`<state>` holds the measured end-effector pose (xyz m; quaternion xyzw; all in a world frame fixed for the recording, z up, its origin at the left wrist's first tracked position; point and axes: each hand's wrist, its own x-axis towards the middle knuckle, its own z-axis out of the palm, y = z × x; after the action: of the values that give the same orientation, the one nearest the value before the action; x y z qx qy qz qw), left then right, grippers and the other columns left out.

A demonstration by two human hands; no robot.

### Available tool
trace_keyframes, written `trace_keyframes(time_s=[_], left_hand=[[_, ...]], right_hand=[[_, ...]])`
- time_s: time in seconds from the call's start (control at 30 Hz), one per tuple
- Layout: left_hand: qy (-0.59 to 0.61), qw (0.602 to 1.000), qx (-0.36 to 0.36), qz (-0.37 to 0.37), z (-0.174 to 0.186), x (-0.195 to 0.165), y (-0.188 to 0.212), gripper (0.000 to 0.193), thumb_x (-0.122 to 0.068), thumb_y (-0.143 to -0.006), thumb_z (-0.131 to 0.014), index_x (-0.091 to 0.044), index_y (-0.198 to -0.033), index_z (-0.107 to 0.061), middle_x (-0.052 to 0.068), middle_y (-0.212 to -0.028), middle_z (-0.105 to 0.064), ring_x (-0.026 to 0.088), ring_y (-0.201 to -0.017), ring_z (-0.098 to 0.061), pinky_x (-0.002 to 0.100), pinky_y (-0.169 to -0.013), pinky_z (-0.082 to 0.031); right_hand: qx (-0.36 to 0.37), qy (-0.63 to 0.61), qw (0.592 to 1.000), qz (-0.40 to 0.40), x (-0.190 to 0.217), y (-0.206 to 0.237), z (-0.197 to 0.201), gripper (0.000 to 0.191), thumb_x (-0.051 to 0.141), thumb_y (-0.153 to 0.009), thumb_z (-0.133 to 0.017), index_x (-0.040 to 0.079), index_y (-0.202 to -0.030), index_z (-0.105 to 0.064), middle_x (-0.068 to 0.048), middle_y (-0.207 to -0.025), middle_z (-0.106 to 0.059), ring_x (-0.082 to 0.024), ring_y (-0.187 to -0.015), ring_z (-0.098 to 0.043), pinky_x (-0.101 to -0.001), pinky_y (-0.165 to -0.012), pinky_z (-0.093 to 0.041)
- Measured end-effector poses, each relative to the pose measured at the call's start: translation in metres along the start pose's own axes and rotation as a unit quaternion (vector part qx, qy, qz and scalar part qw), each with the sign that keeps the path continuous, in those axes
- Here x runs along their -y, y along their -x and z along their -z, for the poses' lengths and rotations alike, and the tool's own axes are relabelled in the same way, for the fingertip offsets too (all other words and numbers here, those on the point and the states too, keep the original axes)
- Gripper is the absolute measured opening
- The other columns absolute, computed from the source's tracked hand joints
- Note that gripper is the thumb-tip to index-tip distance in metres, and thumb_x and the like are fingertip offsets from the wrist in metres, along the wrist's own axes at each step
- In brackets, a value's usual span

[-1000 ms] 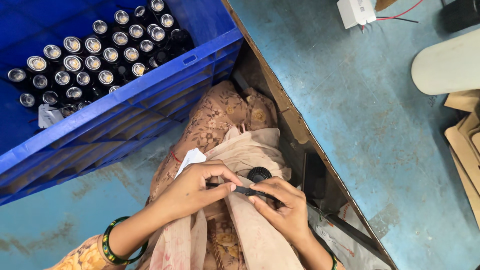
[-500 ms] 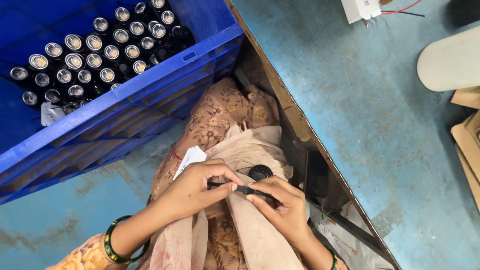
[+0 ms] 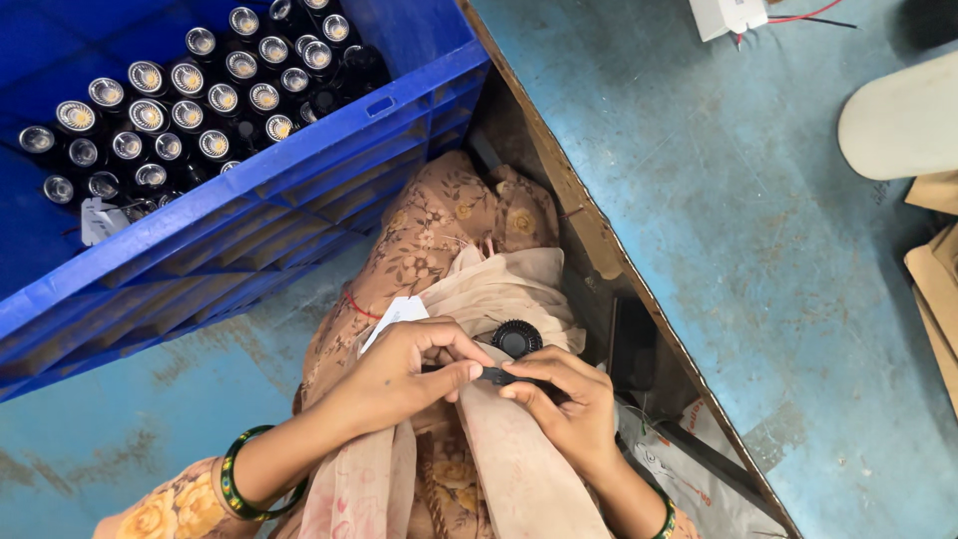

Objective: The person repeatedly picks small black LED light units from a blue crate, connects a white driver box to each unit by hand, and places the assembled units on the table. The person handles the lights and drivers one at a time, working at a waist-height table in a factory setting.

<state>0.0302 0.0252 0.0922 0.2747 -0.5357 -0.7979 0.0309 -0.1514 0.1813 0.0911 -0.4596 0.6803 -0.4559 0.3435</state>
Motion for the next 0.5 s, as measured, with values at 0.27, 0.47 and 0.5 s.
trace_keyframes(time_s=[0.27,0.47,0.5], left_hand=[[0.021,1.0,-0.001,0.0,-0.0018,0.0051,-0.0028,0.011,-0.004,-0.093,-0.068,0.002,-0.1,-0.075,0.005,-0.088,-0.074,0.008,-0.068,-0.065,0.025,-0.065,-0.054],[0.031,0.999,-0.001,-0.016,-0.0028,0.0053,-0.0038,0.013,-0.003,-0.093,-0.068,0.002,-0.102,-0.074,0.005,-0.089,-0.072,0.008,-0.07,-0.065,0.025,-0.065,-0.055],[0.024,1.0,-0.003,-0.013,-0.0023,0.0051,-0.0038,0.013,-0.004,-0.093,-0.068,0.002,-0.102,-0.074,0.005,-0.089,-0.072,0.008,-0.069,-0.065,0.025,-0.065,-0.054]], right_hand=[[-0.003,-0.012,1.0,0.009,-0.0057,0.0024,-0.0019,0.022,0.007,-0.079,-0.085,0.002,-0.1,-0.08,-0.009,-0.094,-0.078,-0.017,-0.082,-0.073,-0.026,-0.073,-0.056],[-0.008,-0.011,1.0,0.009,-0.0079,0.0025,-0.0031,0.023,0.006,-0.077,-0.086,0.001,-0.099,-0.08,-0.01,-0.093,-0.077,-0.017,-0.082,-0.073,-0.0258,-0.073,-0.056],[-0.01,-0.013,1.0,0.008,-0.0081,0.0025,-0.0036,0.024,0.006,-0.077,-0.086,0.001,-0.099,-0.08,-0.01,-0.093,-0.078,-0.016,-0.081,-0.073,-0.0257,-0.072,-0.056]])
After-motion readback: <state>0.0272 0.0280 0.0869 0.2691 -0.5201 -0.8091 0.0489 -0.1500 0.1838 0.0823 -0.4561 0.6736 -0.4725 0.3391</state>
